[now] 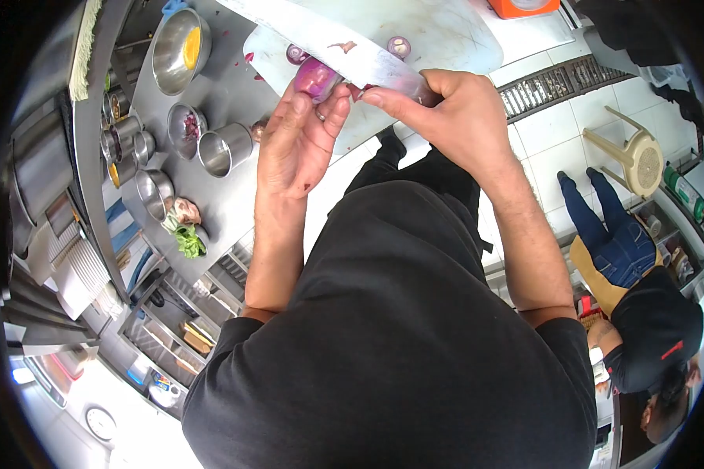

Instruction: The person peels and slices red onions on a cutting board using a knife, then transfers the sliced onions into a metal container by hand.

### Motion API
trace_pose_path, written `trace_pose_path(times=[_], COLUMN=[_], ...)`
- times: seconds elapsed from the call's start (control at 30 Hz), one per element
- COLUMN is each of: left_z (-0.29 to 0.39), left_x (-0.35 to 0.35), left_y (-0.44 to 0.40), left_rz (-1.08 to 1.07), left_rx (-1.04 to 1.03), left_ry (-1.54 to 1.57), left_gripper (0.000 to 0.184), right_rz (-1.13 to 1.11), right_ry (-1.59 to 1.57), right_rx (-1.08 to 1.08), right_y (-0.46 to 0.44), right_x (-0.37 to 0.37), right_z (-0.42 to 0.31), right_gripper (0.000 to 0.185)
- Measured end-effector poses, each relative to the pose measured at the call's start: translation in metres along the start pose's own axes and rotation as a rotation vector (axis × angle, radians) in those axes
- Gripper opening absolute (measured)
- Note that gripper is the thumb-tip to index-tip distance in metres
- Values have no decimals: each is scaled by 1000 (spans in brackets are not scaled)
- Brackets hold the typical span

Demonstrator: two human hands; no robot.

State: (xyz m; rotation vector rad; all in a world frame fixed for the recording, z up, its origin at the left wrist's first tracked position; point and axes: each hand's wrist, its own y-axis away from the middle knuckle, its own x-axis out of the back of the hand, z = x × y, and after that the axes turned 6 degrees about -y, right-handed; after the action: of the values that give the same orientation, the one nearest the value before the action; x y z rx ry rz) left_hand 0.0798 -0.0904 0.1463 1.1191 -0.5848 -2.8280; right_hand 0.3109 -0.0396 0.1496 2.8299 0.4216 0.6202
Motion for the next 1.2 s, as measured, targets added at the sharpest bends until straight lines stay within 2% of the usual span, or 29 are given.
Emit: trace_pose_path(times=[0.07, 0.17, 0.37, 0.57, 0.67, 0.87, 0.97, 1.07, 1.17, 1.2], left_z=[0, 0, -1, 1, 1, 4, 5, 4, 5, 4], left_x=[-4, -4, -4, -4, -8, -7, -7, -5, -10, -9], left_y=[2, 0, 1, 0, 1, 0, -1, -2, 1, 1], left_rz=[5, 4, 43, 53, 55, 61, 79, 84, 60, 59], left_rx=[-4, -7, -27, -78, -103, -103, -107, -118, -172, -171], left_ry=[-13, 2, -38, -124, -193, -176, -182, -221, -292, -290], left_gripper=[48, 46, 46, 48, 52, 51, 51, 52, 48, 48], right_rz=[6, 26, 27, 6, 19, -12, -13, -28, 9, 13], right_ry=[-18, -35, 59, -20, -35, -13, 27, 47, -19, -19], right_rx=[29, 72, -34, 31, -50, 25, -12, 26, 94, 57], right_y=[3, 4, -3, -3, -7, -5, -9, -7, -9, -10], right_x=[-1, -8, -4, -8, -8, -10, -6, -6, -14, -14], right_z=[-6, -2, 1, -1, 2, -1, -4, -13, -8, -8], right_gripper=[54, 66, 67, 68, 69, 70, 70, 58, 70, 70])
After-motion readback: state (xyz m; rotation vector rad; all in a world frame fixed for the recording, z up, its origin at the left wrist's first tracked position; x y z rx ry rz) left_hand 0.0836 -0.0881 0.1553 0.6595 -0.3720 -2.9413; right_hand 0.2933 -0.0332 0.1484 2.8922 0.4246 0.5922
